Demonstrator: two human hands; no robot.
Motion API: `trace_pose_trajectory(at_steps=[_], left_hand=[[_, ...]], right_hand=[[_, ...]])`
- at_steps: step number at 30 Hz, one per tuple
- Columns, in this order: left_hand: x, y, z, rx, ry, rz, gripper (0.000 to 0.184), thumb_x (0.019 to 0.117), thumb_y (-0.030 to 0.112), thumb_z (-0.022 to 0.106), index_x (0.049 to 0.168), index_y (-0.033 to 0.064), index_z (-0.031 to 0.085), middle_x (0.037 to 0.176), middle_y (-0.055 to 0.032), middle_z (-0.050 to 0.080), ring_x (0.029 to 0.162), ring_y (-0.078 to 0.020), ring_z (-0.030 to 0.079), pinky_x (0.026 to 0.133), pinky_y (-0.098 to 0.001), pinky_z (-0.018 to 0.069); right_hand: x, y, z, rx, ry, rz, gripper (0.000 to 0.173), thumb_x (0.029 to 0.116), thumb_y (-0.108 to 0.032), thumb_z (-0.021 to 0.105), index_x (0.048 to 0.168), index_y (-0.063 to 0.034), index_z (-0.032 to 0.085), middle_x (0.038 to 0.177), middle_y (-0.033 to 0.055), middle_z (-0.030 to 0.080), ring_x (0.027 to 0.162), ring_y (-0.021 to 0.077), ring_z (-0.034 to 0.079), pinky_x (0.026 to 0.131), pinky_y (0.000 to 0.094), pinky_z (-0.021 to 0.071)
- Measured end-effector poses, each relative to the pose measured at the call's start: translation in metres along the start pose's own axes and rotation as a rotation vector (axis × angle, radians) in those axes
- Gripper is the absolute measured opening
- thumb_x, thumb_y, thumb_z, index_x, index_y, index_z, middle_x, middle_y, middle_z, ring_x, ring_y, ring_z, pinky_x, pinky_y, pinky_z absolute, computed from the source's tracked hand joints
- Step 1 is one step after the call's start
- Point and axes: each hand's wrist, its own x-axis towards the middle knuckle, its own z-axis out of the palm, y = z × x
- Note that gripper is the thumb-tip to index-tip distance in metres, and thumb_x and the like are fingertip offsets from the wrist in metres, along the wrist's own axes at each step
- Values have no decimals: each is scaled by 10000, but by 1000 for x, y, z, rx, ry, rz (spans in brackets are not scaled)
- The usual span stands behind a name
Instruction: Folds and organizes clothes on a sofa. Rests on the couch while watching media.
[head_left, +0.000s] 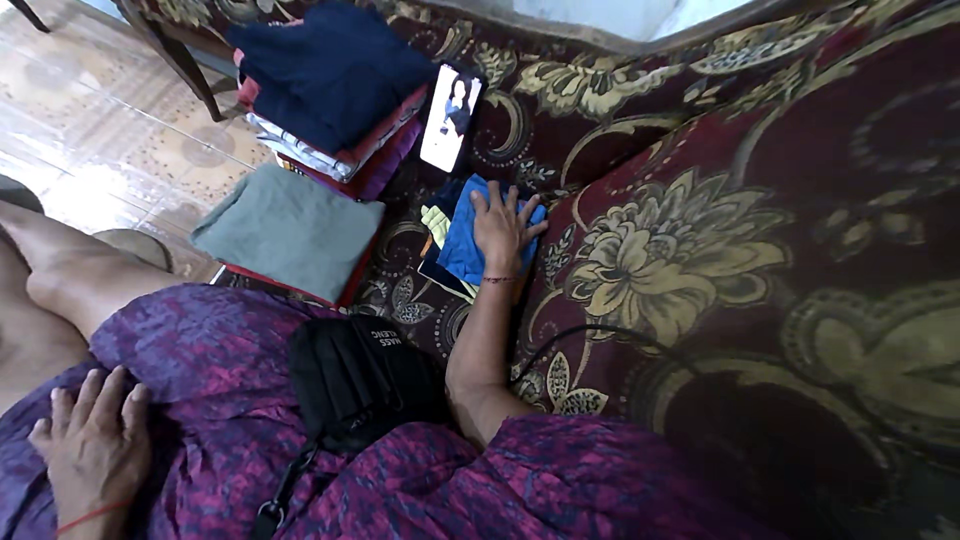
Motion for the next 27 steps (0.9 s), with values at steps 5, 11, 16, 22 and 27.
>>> trace_pose_trajectory(at_steps=[5,11,16,22,27], left_hand=[[-1,-6,4,8,4,7,701,1071,501,275,1462,-27,518,1542,-296,435,1474,-543,295,1193,-699,119],[-2,-5,3,-5,-1,-1,745,1059,546,283,1465,-36,511,1547,-288,433,1477,-549,283,1196,-700,107],[-2,-7,3,-1,4,12,715,1057,517,321,1469,-38,506,1541,-282,445,1469,-549,300,1195,-697,116],[-1,-11,5,2,2,11,743,1044,554,317,1473,-22,508,1545,-272,446,1472,-543,300,1193,-698,121],[-2,-10,3,-15,-9,5,734,1043,544,338,1474,-27,505,1544,-277,445,1477,-536,298,1198,-698,109]], right_hand=[[-1,-4,0,-14,7,13,598,1084,-573,286,1612,-298,350,1695,139,244,1562,488,30,1106,826,-2],[-4,-6,-1,9,61,2,596,1086,-564,290,1601,-277,375,1687,136,270,1569,468,30,1122,807,-22],[-4,-6,-1,57,190,-29,576,1094,-515,328,1588,-229,404,1664,159,315,1566,472,65,1158,771,-25],[1,-6,4,48,82,29,602,1091,-542,311,1590,-217,393,1656,222,294,1542,525,99,1147,781,22],[1,-6,7,49,137,3,593,1088,-527,346,1565,-188,440,1635,201,351,1554,476,137,1178,746,29]])
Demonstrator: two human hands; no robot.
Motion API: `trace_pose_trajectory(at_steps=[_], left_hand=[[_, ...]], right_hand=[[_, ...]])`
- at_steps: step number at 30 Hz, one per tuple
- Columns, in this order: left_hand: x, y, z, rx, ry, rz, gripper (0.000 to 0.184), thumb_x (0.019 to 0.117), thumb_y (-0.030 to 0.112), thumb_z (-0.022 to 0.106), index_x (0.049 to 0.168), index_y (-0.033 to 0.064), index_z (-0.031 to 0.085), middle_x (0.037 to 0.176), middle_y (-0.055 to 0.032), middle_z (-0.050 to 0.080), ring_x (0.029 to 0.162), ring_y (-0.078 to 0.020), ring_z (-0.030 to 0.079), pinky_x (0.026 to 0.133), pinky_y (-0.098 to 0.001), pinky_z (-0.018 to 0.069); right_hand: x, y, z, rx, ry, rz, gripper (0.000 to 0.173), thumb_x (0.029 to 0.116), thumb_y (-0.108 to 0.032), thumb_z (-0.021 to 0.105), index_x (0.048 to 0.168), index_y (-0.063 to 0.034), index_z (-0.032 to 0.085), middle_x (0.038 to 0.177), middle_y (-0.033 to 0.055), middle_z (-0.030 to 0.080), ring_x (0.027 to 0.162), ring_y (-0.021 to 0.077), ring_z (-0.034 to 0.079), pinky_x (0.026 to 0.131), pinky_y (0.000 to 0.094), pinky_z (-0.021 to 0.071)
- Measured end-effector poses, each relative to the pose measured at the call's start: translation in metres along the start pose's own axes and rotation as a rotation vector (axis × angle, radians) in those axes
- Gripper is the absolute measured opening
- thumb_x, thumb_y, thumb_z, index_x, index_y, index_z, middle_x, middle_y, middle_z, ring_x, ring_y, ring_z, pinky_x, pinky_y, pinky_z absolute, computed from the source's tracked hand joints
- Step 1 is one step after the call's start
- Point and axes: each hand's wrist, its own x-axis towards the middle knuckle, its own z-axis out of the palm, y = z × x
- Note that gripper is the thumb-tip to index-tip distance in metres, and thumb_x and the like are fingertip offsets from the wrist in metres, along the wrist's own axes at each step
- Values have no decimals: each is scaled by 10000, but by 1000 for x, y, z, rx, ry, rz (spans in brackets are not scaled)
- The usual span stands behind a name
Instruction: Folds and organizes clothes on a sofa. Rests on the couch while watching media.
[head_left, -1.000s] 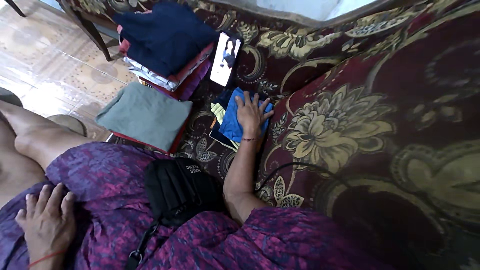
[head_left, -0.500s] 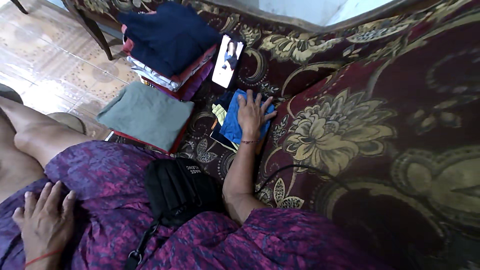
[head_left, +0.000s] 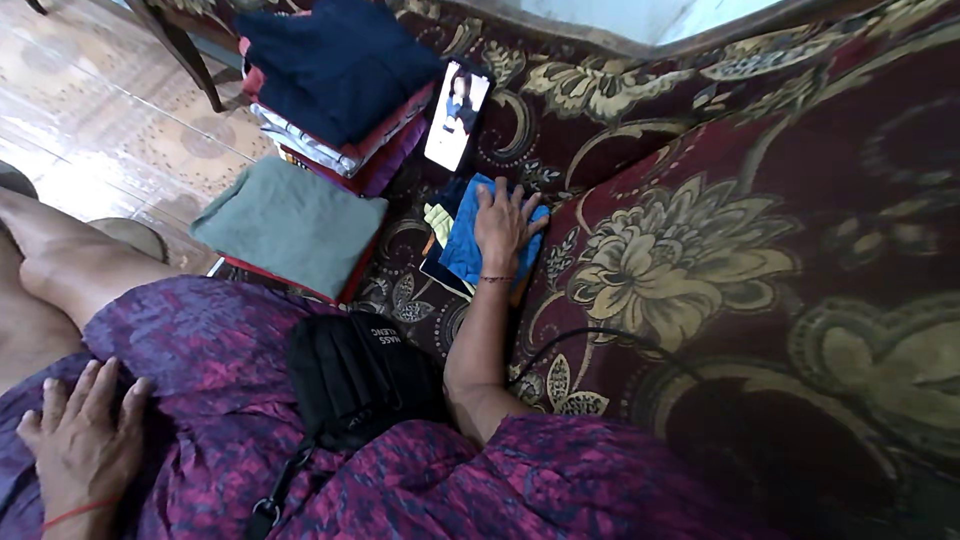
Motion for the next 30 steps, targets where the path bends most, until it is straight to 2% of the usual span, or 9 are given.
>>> trace_pose_trajectory(at_steps=[4,9,13,19,24,30], left_hand=[[1,-8,5,6,10,3,725,1050,548,333,1479,-10,506,1548,-258,450,1484,-515,300,1202,-692,113],[1,-3,2,1,-1,-13,736,1043,553,340,1485,-14,498,1551,-258,446,1487,-518,292,1207,-681,108],[1,-2,1,2,6,-11,751,1036,571,339,1479,-11,507,1543,-266,452,1476,-529,305,1202,-686,118],[1,-14,8,10,15,14,726,1048,553,343,1475,-9,510,1535,-255,468,1473,-523,316,1200,-694,127],[0,2,0,2,-1,-11,723,1045,539,348,1479,-19,503,1542,-262,456,1476,-537,298,1204,-687,111],[1,-2,2,-1,-3,-3,737,1040,551,347,1475,-22,506,1539,-265,458,1472,-541,302,1199,-696,109]], right_hand=[[2,0,8,50,72,-68,572,1089,-497,355,1520,-150,498,1600,198,411,1539,452,221,1194,720,85],[5,-2,14,35,65,-117,570,1083,-510,373,1480,-137,543,1561,188,465,1509,434,305,1196,693,153],[5,-3,13,23,22,-111,590,1086,-509,368,1497,-118,530,1577,186,449,1515,426,300,1215,677,113],[5,-3,16,5,25,-110,578,1084,-512,373,1487,-135,545,1564,172,474,1508,415,323,1210,686,116],[5,-5,14,1,0,-108,573,1086,-507,373,1488,-136,542,1560,163,481,1510,409,321,1209,686,109],[6,-4,16,-5,10,-121,565,1084,-502,381,1488,-144,545,1550,155,496,1501,415,333,1207,690,101]])
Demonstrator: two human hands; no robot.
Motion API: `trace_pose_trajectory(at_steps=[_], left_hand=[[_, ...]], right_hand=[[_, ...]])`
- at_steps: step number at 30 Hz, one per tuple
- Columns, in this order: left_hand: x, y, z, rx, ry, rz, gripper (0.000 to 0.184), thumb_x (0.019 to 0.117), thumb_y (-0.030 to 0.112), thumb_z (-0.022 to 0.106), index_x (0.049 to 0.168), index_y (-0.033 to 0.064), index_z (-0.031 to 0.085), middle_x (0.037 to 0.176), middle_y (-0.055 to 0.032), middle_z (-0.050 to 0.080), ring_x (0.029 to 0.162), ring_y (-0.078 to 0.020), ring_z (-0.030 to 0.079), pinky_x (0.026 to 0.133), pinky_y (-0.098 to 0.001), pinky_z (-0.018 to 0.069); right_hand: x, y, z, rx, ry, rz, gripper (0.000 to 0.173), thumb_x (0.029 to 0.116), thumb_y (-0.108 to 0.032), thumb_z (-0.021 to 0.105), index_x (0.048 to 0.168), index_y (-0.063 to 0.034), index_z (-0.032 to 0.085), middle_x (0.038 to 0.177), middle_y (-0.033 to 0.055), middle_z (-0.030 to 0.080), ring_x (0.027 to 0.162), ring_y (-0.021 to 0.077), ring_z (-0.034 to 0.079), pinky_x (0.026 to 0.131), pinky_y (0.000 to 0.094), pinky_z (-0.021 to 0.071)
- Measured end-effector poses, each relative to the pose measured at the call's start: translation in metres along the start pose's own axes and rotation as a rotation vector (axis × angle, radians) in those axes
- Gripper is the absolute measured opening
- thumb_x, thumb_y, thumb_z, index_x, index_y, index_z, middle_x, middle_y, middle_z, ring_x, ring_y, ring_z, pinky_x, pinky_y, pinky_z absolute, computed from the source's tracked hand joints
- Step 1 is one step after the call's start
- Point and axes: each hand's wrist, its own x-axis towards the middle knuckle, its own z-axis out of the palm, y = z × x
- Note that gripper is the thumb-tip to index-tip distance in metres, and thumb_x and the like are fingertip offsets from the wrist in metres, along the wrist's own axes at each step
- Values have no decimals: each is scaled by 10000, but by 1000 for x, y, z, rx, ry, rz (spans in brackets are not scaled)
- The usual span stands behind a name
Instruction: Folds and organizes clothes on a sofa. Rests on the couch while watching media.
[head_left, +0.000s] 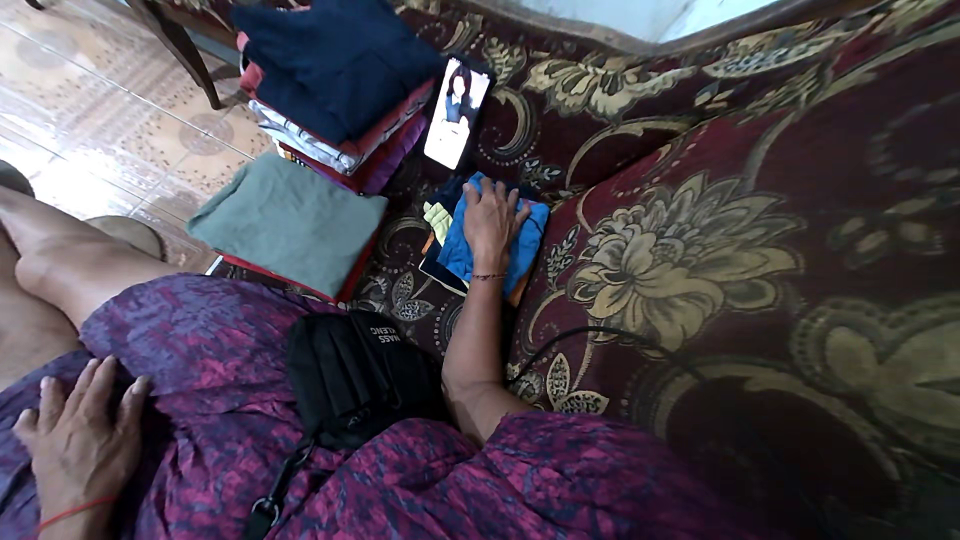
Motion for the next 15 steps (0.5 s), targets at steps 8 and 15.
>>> trace_pose_trajectory(at_steps=[8,15], left_hand=[[0,1,-1,-4,-1,-3,705,1044,512,372,1473,-32,501,1544,-264,452,1476,-539,295,1202,-689,107],[-1,3,-2,-11,2,-6,712,1043,523,365,1475,-26,503,1545,-267,449,1480,-532,294,1204,-688,104]], right_hand=[[-1,-1,-1,-3,-2,4,563,1086,-498,384,1481,-133,551,1538,156,507,1492,406,351,1202,695,111],[0,-2,-1,-5,-9,6,560,1087,-498,376,1477,-138,555,1536,144,513,1498,401,345,1206,692,105]])
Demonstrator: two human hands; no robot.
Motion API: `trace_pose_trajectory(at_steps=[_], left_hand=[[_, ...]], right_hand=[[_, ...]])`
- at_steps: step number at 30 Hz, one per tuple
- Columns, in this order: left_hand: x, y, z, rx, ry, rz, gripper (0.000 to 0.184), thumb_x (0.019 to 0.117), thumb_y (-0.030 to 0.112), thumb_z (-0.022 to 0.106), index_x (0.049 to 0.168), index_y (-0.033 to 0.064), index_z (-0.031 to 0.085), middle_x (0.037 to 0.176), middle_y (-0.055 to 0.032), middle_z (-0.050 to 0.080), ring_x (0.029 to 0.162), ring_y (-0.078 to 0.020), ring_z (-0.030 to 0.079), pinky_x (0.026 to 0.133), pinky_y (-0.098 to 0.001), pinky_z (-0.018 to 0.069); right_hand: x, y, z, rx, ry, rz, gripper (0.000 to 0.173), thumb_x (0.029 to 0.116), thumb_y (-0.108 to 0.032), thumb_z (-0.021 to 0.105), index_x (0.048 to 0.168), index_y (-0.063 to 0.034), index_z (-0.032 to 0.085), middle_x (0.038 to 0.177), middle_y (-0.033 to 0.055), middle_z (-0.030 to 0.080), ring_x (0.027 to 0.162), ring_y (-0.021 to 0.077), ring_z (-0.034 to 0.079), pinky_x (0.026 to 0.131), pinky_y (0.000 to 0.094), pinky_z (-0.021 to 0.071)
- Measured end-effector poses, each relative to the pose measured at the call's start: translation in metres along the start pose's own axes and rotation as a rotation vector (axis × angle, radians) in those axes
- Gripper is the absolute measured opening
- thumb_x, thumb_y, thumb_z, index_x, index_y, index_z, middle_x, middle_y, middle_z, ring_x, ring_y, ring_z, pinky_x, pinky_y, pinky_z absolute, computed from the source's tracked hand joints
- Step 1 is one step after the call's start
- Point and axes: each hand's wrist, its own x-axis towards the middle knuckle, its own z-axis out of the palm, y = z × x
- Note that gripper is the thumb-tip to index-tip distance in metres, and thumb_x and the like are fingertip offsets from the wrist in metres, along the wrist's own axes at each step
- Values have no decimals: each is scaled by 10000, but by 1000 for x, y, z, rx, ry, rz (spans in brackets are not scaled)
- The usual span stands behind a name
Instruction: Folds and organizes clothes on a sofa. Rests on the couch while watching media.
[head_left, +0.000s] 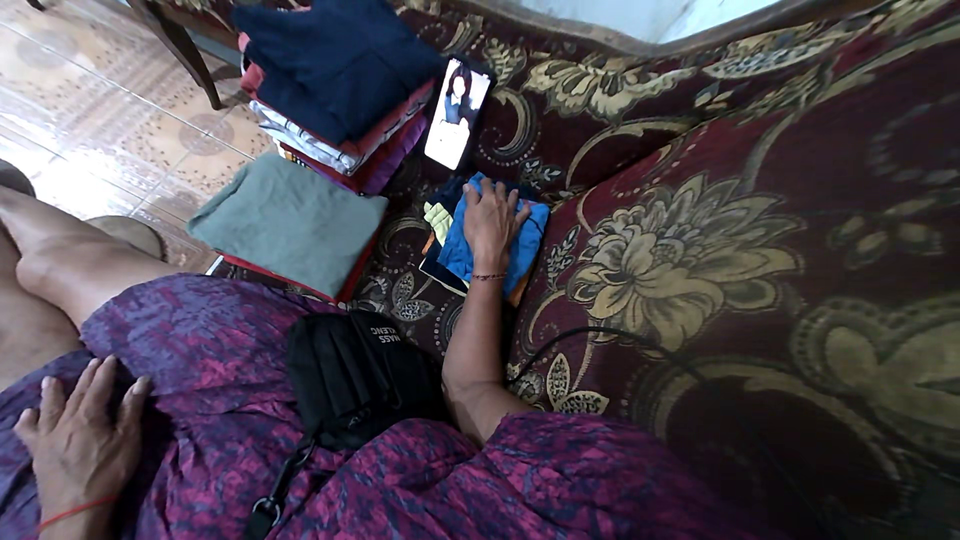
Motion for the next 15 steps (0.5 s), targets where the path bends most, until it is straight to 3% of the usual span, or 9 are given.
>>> trace_pose_trajectory(at_steps=[15], left_hand=[[1,-8,4,10,5,18,713,1045,529,365,1481,-18,500,1543,-255,459,1477,-529,302,1199,-699,108]], right_hand=[[-1,0,1,20,9,5,560,1084,-497,389,1473,-132,560,1536,162,508,1492,410,351,1200,701,108]])
